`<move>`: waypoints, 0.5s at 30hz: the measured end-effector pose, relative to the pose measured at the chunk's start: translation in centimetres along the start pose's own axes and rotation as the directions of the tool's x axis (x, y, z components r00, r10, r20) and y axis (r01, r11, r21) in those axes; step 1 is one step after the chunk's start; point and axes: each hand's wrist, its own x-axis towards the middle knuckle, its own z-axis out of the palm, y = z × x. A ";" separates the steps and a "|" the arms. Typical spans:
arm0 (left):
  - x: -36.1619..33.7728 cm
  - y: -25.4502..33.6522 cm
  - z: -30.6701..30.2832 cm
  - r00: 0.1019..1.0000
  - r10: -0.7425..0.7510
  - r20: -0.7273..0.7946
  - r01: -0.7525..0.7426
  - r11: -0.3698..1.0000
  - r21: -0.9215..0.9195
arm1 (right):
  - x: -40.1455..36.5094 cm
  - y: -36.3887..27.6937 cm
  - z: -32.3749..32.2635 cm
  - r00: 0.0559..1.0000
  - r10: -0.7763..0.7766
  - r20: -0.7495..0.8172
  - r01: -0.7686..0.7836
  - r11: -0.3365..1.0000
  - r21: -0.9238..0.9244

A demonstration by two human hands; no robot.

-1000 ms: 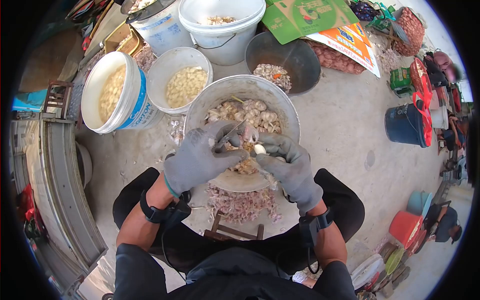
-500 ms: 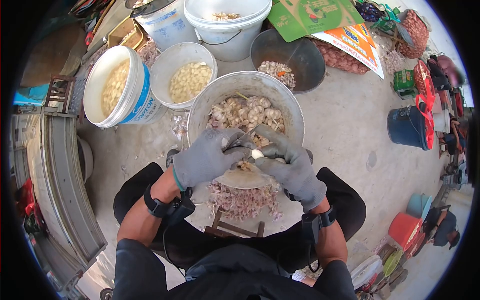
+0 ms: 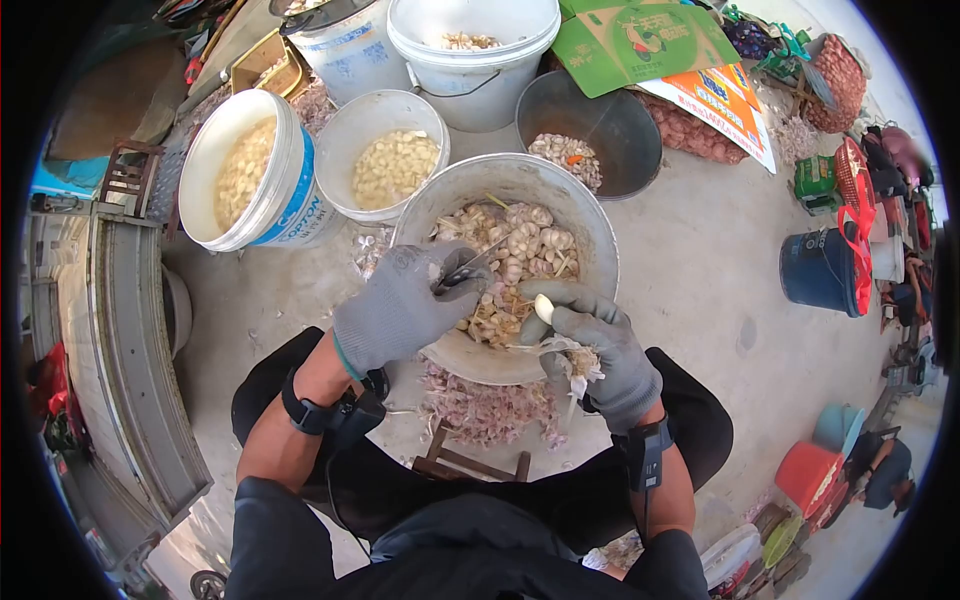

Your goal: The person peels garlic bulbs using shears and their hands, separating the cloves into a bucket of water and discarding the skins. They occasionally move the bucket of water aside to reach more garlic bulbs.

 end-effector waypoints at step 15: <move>-3.4 -9.5 -7.6 0.963 -0.016 -0.271 0.207 0.689 0.695 | 2.2 1.7 0.8 0.990 -0.049 -0.134 0.041 0.997 -0.061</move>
